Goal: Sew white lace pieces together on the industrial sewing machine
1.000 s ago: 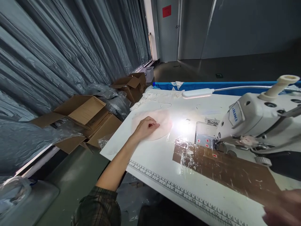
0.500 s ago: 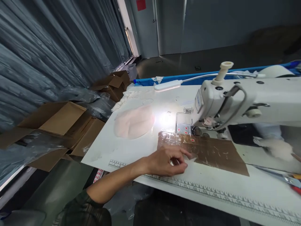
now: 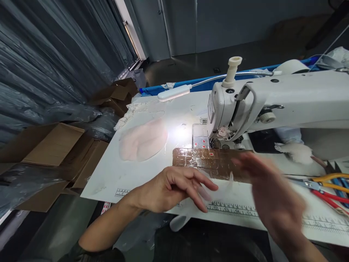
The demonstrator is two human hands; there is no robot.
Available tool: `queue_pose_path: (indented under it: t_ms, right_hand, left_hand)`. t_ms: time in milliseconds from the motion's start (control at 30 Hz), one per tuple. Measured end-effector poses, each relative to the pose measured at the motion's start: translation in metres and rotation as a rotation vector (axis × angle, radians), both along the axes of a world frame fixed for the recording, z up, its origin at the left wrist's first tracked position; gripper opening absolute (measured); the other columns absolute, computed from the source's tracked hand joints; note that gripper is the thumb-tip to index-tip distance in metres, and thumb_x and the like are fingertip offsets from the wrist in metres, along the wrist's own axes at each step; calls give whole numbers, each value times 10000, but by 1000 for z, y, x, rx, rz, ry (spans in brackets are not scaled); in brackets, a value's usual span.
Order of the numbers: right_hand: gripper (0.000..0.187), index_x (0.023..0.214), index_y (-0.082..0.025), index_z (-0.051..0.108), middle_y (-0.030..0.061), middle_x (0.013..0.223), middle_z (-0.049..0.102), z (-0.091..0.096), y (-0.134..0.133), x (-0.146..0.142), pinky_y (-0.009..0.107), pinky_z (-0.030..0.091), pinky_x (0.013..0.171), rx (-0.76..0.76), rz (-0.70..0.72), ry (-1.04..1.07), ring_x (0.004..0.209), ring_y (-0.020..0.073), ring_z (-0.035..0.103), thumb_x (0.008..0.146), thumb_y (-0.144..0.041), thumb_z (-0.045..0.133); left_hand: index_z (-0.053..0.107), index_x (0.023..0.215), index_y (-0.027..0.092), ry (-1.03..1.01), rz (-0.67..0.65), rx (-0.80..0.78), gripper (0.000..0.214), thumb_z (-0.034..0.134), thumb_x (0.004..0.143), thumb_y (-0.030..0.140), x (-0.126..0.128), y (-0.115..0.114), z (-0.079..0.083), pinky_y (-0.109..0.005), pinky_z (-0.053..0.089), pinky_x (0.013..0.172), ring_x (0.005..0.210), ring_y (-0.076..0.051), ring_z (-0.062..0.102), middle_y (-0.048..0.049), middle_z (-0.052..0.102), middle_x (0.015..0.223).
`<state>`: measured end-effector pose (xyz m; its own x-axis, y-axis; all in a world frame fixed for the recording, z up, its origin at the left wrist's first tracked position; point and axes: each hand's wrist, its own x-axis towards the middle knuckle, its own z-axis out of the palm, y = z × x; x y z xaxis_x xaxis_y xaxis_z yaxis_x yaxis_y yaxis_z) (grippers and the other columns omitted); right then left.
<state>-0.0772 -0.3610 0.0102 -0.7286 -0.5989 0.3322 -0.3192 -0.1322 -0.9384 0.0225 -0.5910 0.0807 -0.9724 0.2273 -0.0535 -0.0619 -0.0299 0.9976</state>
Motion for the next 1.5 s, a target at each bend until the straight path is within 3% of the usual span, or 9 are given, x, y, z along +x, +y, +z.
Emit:
queue_pose_path:
  t_ms: [100, 233, 400, 500, 733, 833, 967, 1267, 1500]
  right_hand:
    - [934, 1479, -276, 294, 120, 1392, 484, -2, -27, -10, 474, 423, 1020, 52, 457, -233, 1243, 323, 492, 715, -700, 625]
    - [389, 1127, -190, 642, 66, 930, 712, 2, -37, -21, 337, 536, 801, 349, 811, -486, 877, 188, 675, 823, -432, 665]
    - [310, 1003, -169, 651, 33, 750, 695, -2, -52, -62, 270, 549, 579, 574, 577, -498, 652, 144, 660, 837, -430, 625]
    - [295, 1029, -189, 649, 44, 744, 690, -6, -62, -86, 254, 537, 526, 683, 448, -418, 655, 156, 658, 825, -403, 641]
    - [247, 1040, -237, 666, 8, 695, 672, 0, -63, -91, 247, 464, 512, 832, 395, -135, 580, 130, 601, 847, -378, 600]
    - [247, 1004, -221, 677, -7, 694, 642, 1, -58, -88, 237, 442, 517, 763, 498, -124, 605, 123, 580, 802, -362, 656]
    - [292, 978, -196, 651, 7, 737, 661, 1, -52, -91, 254, 491, 538, 683, 459, -403, 610, 129, 612, 792, -421, 663]
    - [350, 943, -193, 569, 40, 795, 690, -7, -56, -86, 252, 522, 491, 539, 275, -594, 632, 147, 660, 787, -486, 678]
    - [375, 894, -187, 568, 70, 834, 699, -9, -57, -81, 270, 561, 553, 411, 150, -743, 661, 164, 681, 782, -528, 678]
  left_hand:
    - [773, 918, 251, 45, 24, -43, 277, 526, 913, 126, 6, 3, 5, -342, 543, 910, 1036, -220, 656, -86, 672, 1171]
    - [764, 930, 293, 151, 245, -306, 287, 533, 893, 126, 12, -12, -1, -359, 554, 898, 1050, -218, 646, -53, 678, 1141]
    - [635, 1198, 287, 241, 281, -941, 409, 408, 911, 104, 15, -40, -16, -397, 530, 923, 1167, -231, 566, -72, 523, 1356]
    - [576, 1258, 263, 257, 233, -1116, 375, 455, 920, 152, -1, -41, -23, -405, 532, 889, 1161, -257, 557, -100, 475, 1394]
    - [560, 1254, 207, 423, 16, -904, 390, 604, 874, 278, -71, -28, -52, -394, 457, 938, 1110, -254, 557, -116, 587, 1228]
    - [681, 1027, 203, 384, -7, -947, 208, 643, 840, 285, -82, -37, -66, -389, 454, 875, 931, -228, 586, -80, 638, 973]
    - [716, 802, 197, 305, 95, -713, 124, 650, 834, 297, -75, -52, -71, -320, 484, 779, 857, -177, 585, -58, 610, 892]
    - [688, 928, 132, -217, 548, 32, 272, 738, 763, 342, -72, -31, -72, -288, 559, 704, 716, -136, 673, -61, 699, 840]
    - [612, 779, 116, -292, 548, 390, 264, 808, 684, 264, -75, -35, -70, -348, 549, 889, 895, -183, 697, -99, 700, 998]
